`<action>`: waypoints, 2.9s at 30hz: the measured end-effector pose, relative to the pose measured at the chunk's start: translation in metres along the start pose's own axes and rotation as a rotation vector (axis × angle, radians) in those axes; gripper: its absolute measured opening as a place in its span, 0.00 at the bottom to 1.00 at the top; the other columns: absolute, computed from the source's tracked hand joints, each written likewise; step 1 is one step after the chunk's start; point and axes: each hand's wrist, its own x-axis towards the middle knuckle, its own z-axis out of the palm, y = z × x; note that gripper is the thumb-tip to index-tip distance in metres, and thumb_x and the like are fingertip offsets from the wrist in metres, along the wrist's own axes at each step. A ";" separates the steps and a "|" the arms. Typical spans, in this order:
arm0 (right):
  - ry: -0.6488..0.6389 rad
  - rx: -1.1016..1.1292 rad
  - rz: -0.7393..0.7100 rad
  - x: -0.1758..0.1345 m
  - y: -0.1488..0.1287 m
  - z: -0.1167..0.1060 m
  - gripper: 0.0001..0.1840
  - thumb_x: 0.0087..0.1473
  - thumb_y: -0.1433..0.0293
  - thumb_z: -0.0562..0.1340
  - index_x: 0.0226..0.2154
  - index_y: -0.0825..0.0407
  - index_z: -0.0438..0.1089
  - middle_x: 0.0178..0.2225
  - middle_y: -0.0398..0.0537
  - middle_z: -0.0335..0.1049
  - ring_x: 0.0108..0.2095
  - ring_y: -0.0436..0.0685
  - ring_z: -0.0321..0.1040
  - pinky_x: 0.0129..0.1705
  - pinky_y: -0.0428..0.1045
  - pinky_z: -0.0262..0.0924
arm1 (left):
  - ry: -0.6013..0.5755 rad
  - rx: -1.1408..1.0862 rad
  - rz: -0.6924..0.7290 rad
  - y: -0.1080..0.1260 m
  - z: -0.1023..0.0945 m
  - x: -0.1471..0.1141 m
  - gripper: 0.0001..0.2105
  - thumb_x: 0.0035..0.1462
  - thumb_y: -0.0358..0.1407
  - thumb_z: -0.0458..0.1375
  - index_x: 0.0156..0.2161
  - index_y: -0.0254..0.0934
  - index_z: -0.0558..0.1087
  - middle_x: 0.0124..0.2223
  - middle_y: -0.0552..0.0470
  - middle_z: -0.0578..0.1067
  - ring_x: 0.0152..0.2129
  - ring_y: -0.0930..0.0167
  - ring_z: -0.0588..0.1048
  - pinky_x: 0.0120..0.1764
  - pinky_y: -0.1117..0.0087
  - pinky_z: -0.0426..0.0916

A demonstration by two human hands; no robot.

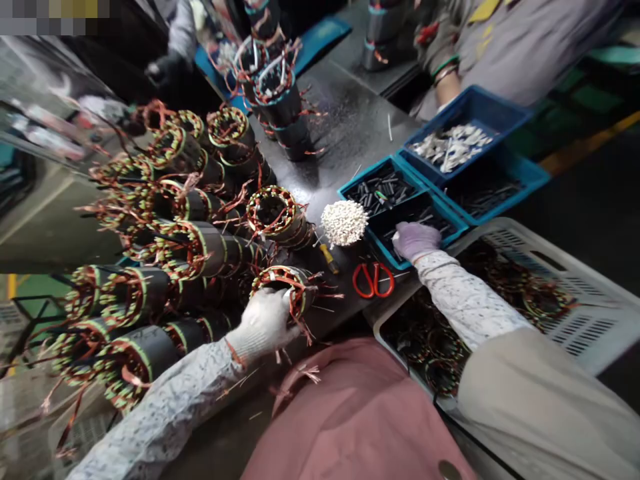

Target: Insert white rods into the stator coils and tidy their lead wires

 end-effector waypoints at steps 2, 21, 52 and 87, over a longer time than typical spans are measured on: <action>0.044 0.010 -0.017 -0.019 0.003 -0.007 0.16 0.56 0.74 0.52 0.41 0.63 0.72 0.40 0.69 0.71 0.41 0.65 0.69 0.39 0.57 0.59 | 0.004 -0.008 -0.001 0.000 0.002 -0.001 0.18 0.50 0.46 0.54 0.40 0.36 0.72 0.36 0.44 0.77 0.33 0.59 0.75 0.37 0.61 0.67; -0.257 1.158 -0.355 -0.150 -0.105 -0.007 0.14 0.43 0.69 0.65 0.35 0.58 0.77 0.21 0.46 0.74 0.18 0.49 0.66 0.22 0.45 0.63 | 0.141 -0.013 0.059 -0.008 0.013 -0.008 0.18 0.49 0.46 0.54 0.40 0.36 0.71 0.34 0.44 0.77 0.34 0.60 0.75 0.38 0.62 0.67; 0.190 0.566 -0.931 -0.147 -0.130 0.022 0.11 0.57 0.71 0.56 0.38 0.55 0.74 0.38 0.54 0.76 0.40 0.57 0.73 0.45 0.50 0.66 | 0.011 -0.030 0.095 -0.010 0.006 -0.004 0.18 0.50 0.42 0.55 0.45 0.34 0.70 0.40 0.42 0.77 0.36 0.58 0.75 0.40 0.60 0.68; -0.281 -0.328 -0.188 0.007 0.009 -0.013 0.18 0.58 0.70 0.54 0.49 0.58 0.68 0.46 0.64 0.70 0.46 0.65 0.68 0.44 0.56 0.61 | 0.087 -0.029 -0.124 0.002 0.024 -0.037 0.16 0.49 0.40 0.57 0.43 0.36 0.73 0.42 0.43 0.77 0.41 0.58 0.73 0.46 0.60 0.66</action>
